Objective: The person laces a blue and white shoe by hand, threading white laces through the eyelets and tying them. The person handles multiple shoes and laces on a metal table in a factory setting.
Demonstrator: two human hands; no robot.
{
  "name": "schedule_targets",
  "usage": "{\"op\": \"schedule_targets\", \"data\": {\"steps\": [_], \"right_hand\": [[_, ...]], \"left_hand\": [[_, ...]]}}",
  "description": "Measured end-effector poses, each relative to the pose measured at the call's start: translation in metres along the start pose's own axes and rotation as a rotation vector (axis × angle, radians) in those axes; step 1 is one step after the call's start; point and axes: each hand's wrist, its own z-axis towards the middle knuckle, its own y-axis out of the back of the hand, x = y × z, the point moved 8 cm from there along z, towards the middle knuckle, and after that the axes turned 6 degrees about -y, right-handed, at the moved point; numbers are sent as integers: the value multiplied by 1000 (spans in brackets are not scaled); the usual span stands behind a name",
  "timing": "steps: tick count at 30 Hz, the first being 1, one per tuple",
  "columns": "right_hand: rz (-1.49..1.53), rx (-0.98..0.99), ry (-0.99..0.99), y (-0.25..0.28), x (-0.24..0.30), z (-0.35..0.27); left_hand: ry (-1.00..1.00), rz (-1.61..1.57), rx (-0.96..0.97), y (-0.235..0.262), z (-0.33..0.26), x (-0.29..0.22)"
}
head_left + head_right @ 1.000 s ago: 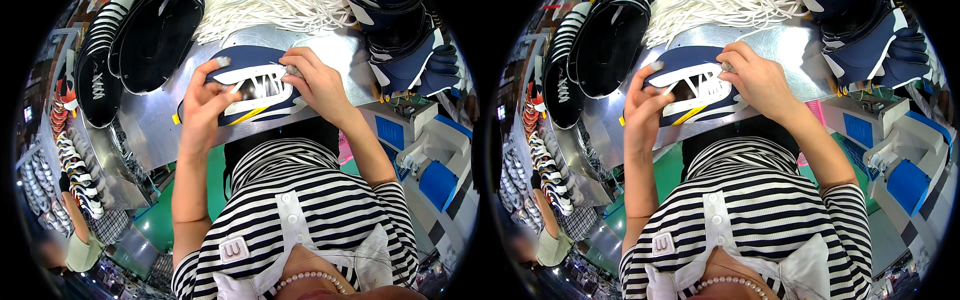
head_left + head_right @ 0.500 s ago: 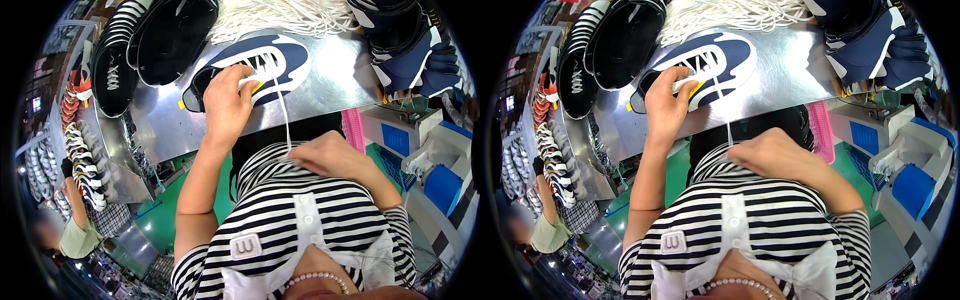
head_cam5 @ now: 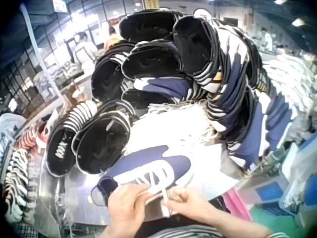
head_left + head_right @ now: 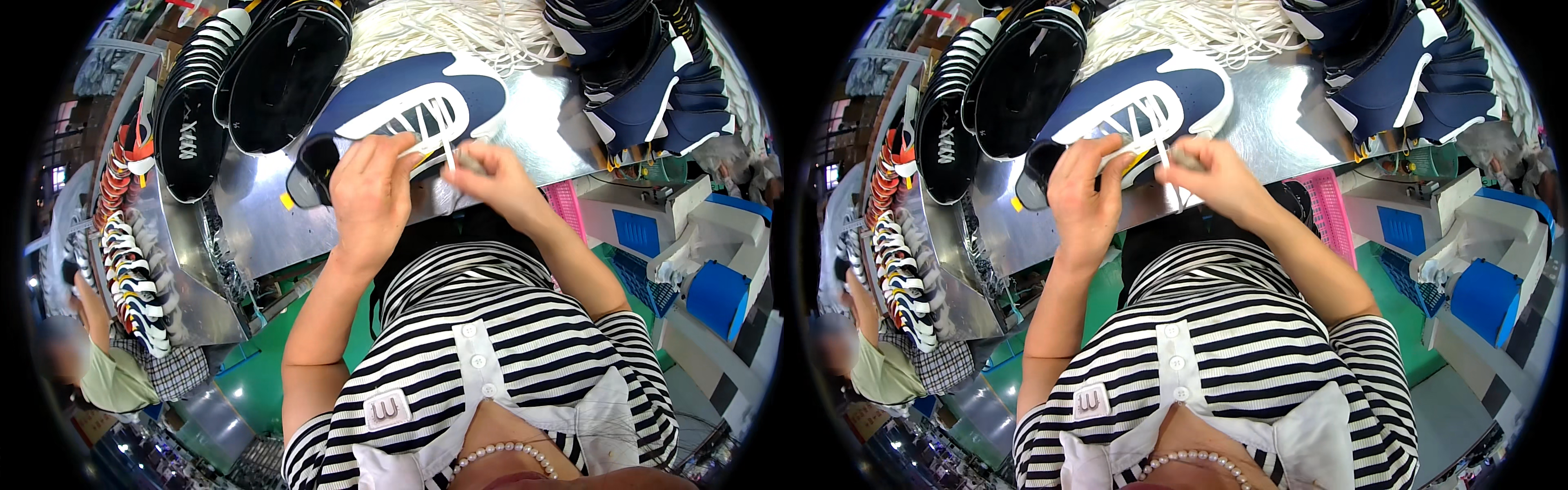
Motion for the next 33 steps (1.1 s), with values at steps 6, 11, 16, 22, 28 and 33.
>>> {"op": "schedule_targets", "data": {"steps": [6,11,16,22,28,33], "right_hand": [[-286,25,169,-15,8,-30],[-238,-293,435,18,49,18],[-432,-362,609,18,56,27],[-445,-435,650,21,52,30],[-315,-333,268,22,29,-4],[-418,-304,204,16,16,-15]], "left_hand": [[57,154,318,-35,-14,31],[127,144,477,-40,-2,32],[125,-10,431,-40,-1,38],[252,37,390,-51,-4,48],[8,164,315,-49,-2,36],[-28,159,290,-48,-3,33]]}}
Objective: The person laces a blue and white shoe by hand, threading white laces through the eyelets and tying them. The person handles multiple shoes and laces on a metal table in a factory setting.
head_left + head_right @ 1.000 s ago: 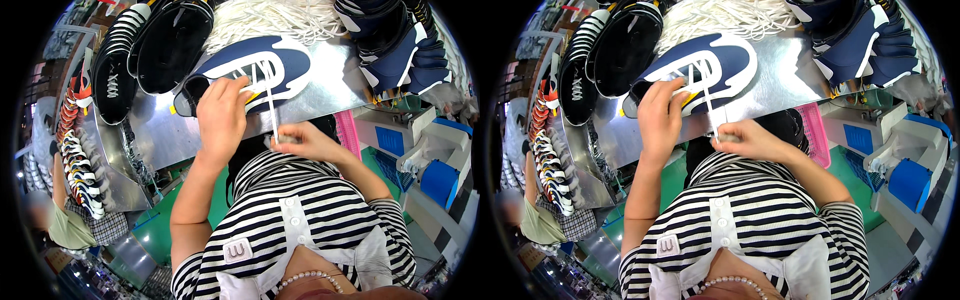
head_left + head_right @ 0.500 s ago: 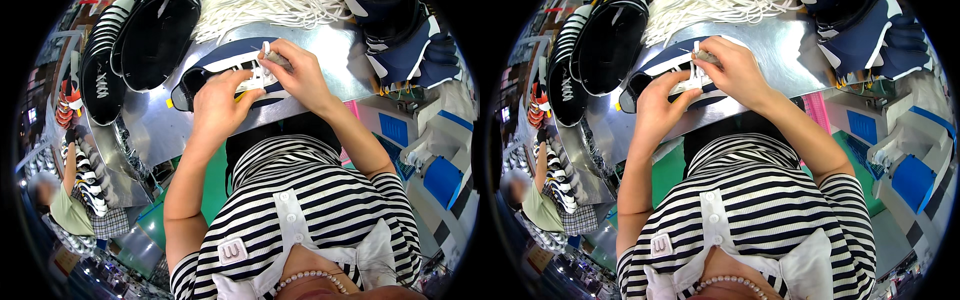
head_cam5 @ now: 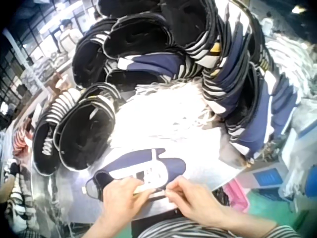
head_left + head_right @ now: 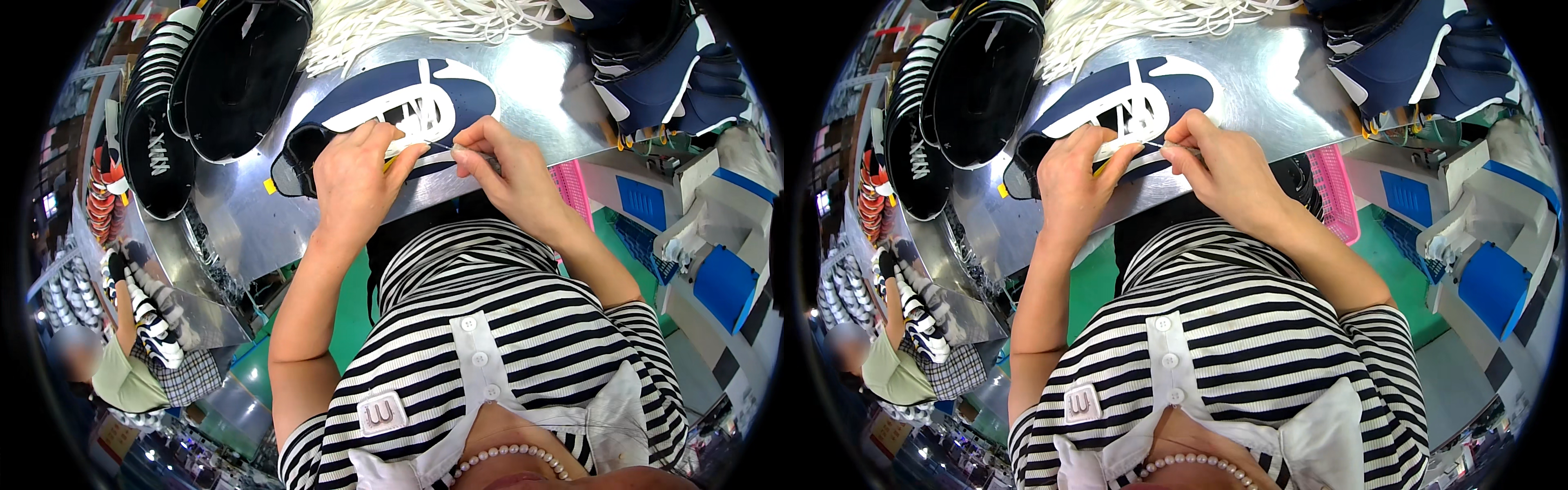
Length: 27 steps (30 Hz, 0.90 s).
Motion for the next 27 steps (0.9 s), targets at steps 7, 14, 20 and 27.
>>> {"op": "schedule_targets", "data": {"steps": [7,14,20,27], "right_hand": [[-49,31,-44,-3,-2,1],[-70,-108,2,-31,-10,23],[-444,-242,177,70,29,1],[-713,15,524,-32,68,12]], "left_hand": [[-14,-86,18,-1,-3,-3],[-33,-188,-48,-1,-14,-10],[-116,-4,-132,13,-32,-18],[-228,56,-218,18,-35,-24]]}}
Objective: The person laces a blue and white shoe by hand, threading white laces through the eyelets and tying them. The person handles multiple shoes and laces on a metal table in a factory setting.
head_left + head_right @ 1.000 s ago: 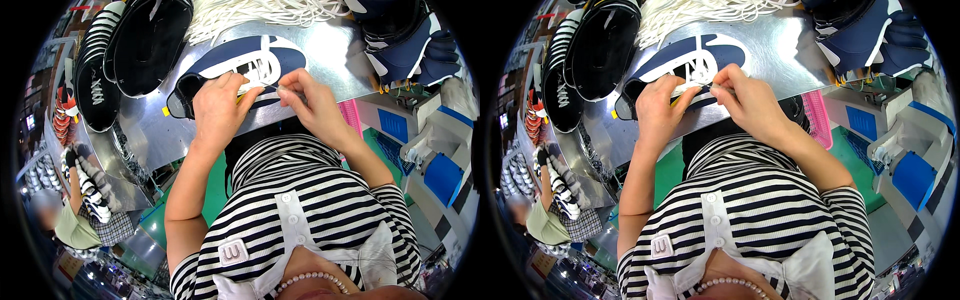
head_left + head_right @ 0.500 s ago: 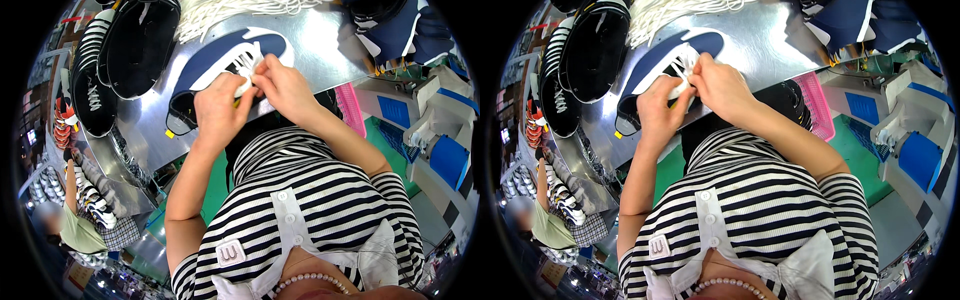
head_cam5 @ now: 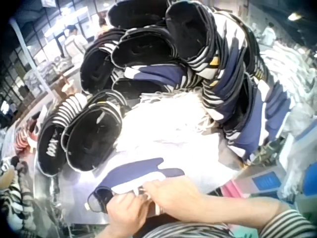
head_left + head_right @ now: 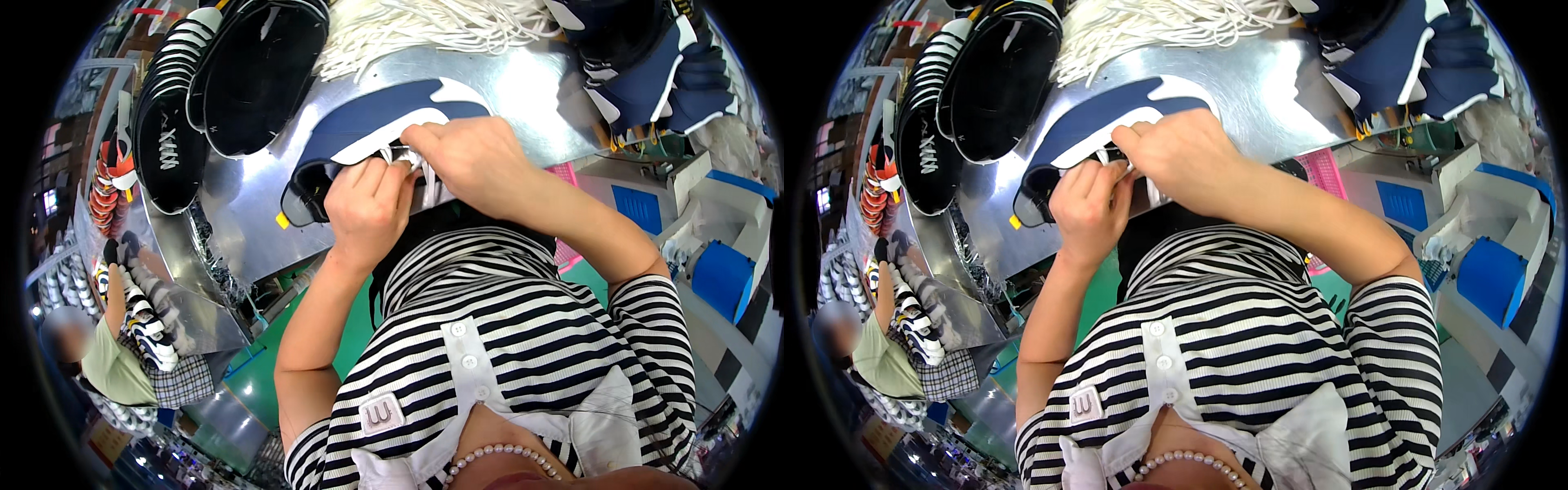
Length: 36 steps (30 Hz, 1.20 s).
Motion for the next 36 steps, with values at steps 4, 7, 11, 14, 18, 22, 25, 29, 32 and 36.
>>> {"op": "schedule_targets", "data": {"steps": [4,7,11,14,18,22,25,29,32,36], "right_hand": [[-25,89,-113,-7,-7,7],[310,169,-204,-14,-30,16],[590,49,-306,-15,-42,10],[1058,-298,-358,58,-54,28],[602,-678,-83,168,-83,-2],[1044,-293,-336,38,-64,12],[1132,-104,-439,-17,-67,1],[945,46,-513,-32,-62,6],[820,-43,-401,-27,-55,20],[692,7,-431,-34,-58,27]], "left_hand": [[-36,-1,-23,-3,-2,2],[-21,-67,-3,-4,-1,6],[8,-135,28,-10,2,9],[34,-128,55,-6,0,9],[-16,-150,102,-10,9,0],[22,-146,101,-5,8,4],[103,-198,107,0,7,9],[708,-547,190,-7,-10,38],[813,-364,267,-16,-10,51],[770,-261,58,-17,-14,54]]}}
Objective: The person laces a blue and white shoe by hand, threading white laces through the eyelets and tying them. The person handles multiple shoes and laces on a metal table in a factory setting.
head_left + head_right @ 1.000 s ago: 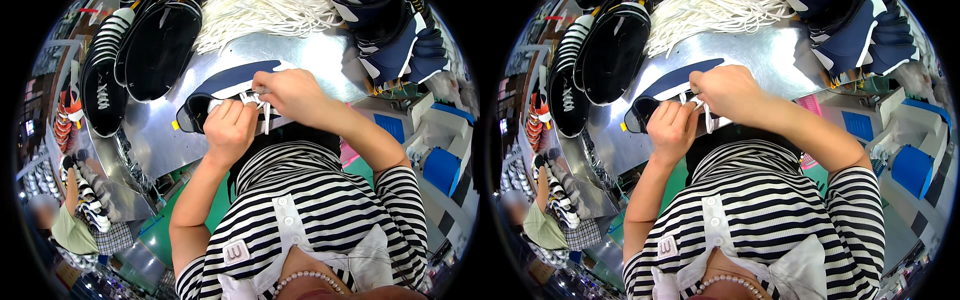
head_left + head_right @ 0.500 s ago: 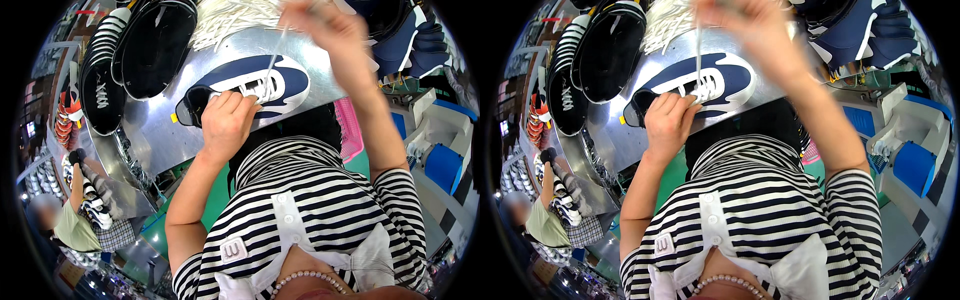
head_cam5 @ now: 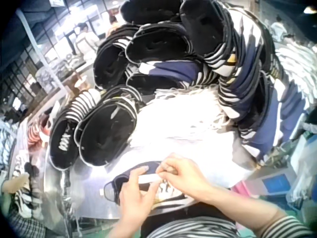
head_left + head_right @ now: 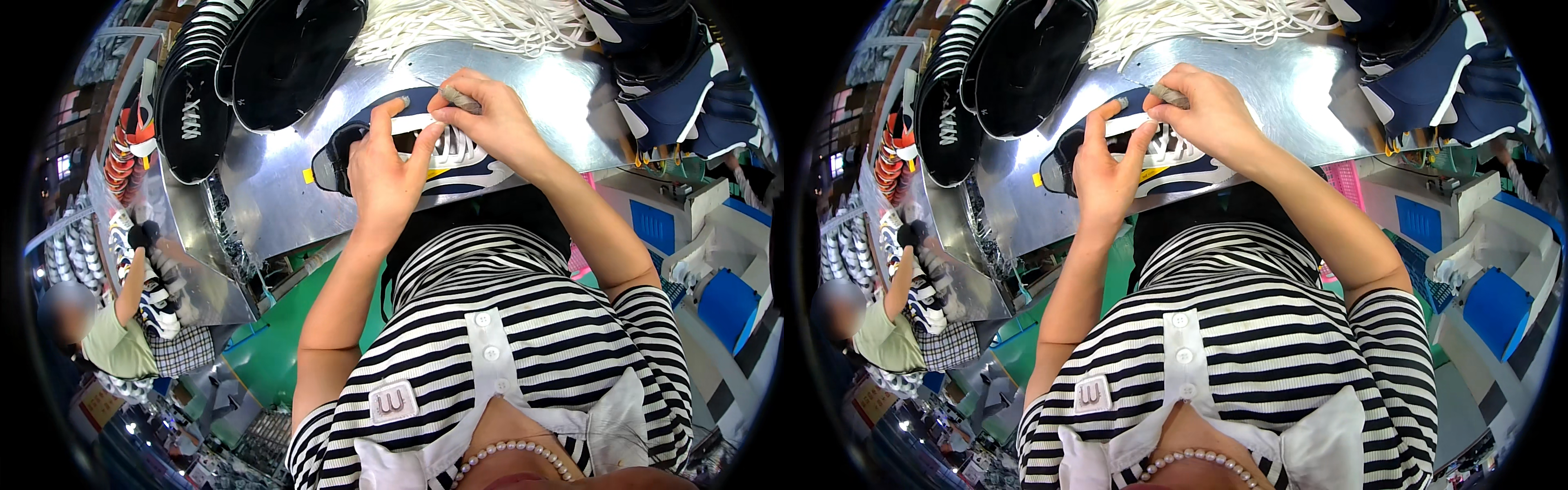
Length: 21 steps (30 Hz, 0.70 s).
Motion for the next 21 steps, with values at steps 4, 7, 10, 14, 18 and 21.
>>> {"op": "schedule_targets", "data": {"steps": [4,7,10,14,18,21], "right_hand": [[80,28,38,0,-6,1],[131,1,56,8,3,-12],[27,-15,100,15,6,-28],[-113,87,82,16,13,-32],[-215,114,100,15,16,-30],[-270,104,127,15,17,-29]], "left_hand": [[-98,-38,-143,1,2,-1],[-99,32,-143,3,-1,-5],[-73,67,-171,2,-3,-4],[-69,79,-193,2,-6,-1],[-105,55,-202,3,-7,-2],[-158,61,-214,4,-9,-7]]}}
